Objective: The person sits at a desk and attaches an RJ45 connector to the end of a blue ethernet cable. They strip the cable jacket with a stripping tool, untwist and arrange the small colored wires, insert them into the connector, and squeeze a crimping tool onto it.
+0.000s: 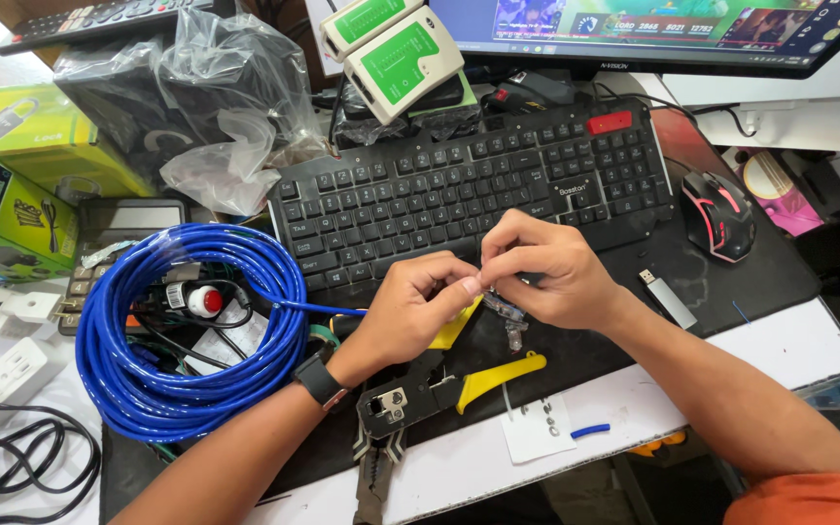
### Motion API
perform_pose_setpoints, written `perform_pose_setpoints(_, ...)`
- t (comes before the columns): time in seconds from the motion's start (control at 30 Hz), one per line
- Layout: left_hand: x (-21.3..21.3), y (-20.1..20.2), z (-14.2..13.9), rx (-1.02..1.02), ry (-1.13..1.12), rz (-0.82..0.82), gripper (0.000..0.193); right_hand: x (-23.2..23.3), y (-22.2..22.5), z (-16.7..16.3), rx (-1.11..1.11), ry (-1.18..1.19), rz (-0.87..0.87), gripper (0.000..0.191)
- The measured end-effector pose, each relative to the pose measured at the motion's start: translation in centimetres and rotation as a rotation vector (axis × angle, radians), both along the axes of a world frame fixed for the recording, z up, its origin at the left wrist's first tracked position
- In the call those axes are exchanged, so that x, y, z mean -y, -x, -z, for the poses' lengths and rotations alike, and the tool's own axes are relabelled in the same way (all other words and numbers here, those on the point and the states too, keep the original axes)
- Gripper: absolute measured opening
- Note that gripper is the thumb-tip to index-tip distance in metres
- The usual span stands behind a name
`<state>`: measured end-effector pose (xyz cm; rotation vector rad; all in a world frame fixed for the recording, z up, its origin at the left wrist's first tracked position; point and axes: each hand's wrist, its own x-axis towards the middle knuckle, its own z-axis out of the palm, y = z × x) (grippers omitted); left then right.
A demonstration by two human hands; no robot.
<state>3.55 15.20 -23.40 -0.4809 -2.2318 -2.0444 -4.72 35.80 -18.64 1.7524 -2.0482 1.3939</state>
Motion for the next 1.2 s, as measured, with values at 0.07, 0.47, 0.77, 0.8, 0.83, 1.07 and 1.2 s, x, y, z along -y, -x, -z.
perform_pose_setpoints(0.07, 0.1, 0.1, 0.0, 0.009, -0.036, 0.022, 0.024, 0.1, -0.1, -0.1, -0.055, 0.016, 0.020, 0.023)
perform_pose_setpoints(0.47, 0.4, 0.1, 0.0, 0.102, -0.095, 0.061, 0.019, 0.5, -0.7, -0.7, -0.213, 0.097, 0.057, 0.023)
perform_pose_setpoints(0.77, 0.2, 0.2, 0.3, 0.060, -0.097, 0.028, 0.016, 0.6, -1.0, -0.7, -0.245, 0.048, 0.109, 0.019)
perform_pose_setpoints(0.8, 0.1, 0.2, 0.3, 0.055, -0.107, 0.029, 0.016, 0.6, -0.9, -0.6, -0.243, 0.050, 0.116, 0.018)
perform_pose_setpoints(0.83, 0.1, 0.2, 0.3, 0.051, -0.117, 0.031, 0.015, 0.6, -0.9, -0.6, -0.243, 0.054, 0.122, 0.018)
perform_pose_setpoints(1.07, -0.1, 0.2, 0.4, 0.074, -0.133, 0.022, 0.007, 0.3, -0.5, 0.3, -0.021, 0.001, 0.112, 0.011)
perform_pose_setpoints(1.2, 0.0, 0.0, 0.2, 0.076, -0.158, 0.066, 0.006, 0.2, 0.4, 1.0, 0.233, -0.089, 0.038, 0.002)
